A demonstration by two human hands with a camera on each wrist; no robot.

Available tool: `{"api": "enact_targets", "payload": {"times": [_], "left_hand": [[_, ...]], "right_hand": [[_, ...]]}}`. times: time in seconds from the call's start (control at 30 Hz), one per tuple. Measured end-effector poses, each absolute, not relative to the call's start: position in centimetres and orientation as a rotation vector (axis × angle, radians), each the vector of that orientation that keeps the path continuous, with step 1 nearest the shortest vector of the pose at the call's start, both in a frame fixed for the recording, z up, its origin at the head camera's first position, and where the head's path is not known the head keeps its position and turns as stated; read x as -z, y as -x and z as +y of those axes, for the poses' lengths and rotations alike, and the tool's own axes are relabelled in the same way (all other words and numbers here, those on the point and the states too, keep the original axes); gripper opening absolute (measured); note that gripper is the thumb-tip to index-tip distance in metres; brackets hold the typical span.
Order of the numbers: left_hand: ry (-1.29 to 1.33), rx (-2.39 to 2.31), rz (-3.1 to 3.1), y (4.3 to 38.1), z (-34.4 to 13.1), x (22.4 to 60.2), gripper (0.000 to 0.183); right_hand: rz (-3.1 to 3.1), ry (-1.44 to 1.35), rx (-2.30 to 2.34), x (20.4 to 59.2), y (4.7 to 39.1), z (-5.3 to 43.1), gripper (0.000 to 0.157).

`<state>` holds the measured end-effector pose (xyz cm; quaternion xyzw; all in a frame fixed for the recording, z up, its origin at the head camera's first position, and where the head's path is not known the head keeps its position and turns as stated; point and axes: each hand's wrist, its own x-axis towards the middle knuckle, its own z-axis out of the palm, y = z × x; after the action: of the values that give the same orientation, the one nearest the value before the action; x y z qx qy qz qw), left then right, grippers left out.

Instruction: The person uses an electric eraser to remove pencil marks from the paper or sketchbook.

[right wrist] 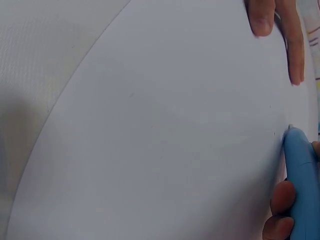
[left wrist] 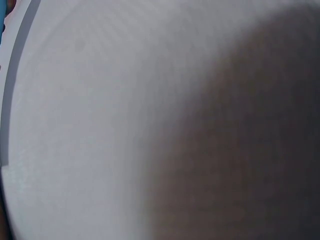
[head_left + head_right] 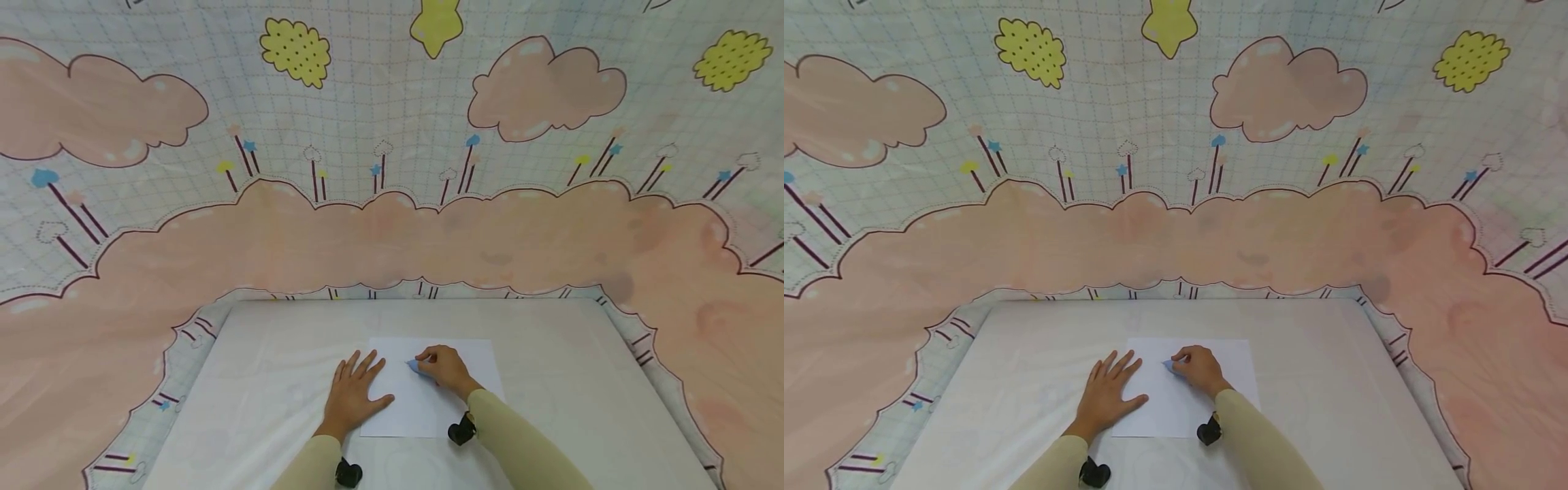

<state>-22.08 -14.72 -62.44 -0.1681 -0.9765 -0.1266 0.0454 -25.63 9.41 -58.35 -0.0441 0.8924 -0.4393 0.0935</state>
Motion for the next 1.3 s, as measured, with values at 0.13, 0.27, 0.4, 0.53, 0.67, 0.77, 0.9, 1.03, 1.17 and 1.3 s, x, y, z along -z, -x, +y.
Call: {"api": "enact_targets", "payload": {"times": [0.13, 0.27, 0.4, 0.53, 0.67, 0.77, 0.9, 1.03, 1.17, 1.3], "left_hand": [[0.509, 0.382, -2.982, 22.2, -14.7, 62.5, 0.081], [0.502, 0.402, -2.974, 22.1, -14.8, 62.6, 0.08], [0.501, 0.403, -2.978, 22.0, -14.8, 62.4, 0.08], [0.511, 0.418, -2.973, 21.8, -14.7, 62.1, 0.08], [0.525, 0.424, -2.955, 21.8, -14.5, 62.1, 0.08], [0.521, 0.41, -2.966, 21.9, -14.5, 62.4, 0.08], [0.518, 0.411, -2.983, 21.9, -14.4, 62.7, 0.081], [0.522, 0.405, -2.977, 21.9, -14.4, 62.7, 0.081], [0.52, 0.353, -2.963, 22.0, -14.5, 62.7, 0.081], [0.51, 0.332, -2.966, 22.1, -14.6, 62.6, 0.081]], "right_hand": [[2.668, 0.12, 1.291, 58.1, 25.5, 9.8, 0.015], [2.669, 0.088, 1.297, 57.9, 25.4, 10.3, 0.014], [2.663, 0.09, 1.302, 57.8, 25.3, 10.4, 0.014], [2.656, 0.11, 1.304, 58.0, 25.4, 10.1, 0.015], [2.653, 0.133, 1.315, 58.2, 25.6, 9.8, 0.015], [2.656, 0.175, 1.317, 58.5, 25.7, 9.6, 0.016], [2.653, 0.2, 1.306, 58.6, 25.8, 9.2, 0.016], [2.651, 0.199, 1.291, 58.3, 25.7, 9.0, 0.017], [2.664, 0.193, 1.292, 58.2, 25.6, 9.5, 0.017], [2.665, 0.178, 1.304, 58.3, 25.7, 9.9, 0.016]]}}
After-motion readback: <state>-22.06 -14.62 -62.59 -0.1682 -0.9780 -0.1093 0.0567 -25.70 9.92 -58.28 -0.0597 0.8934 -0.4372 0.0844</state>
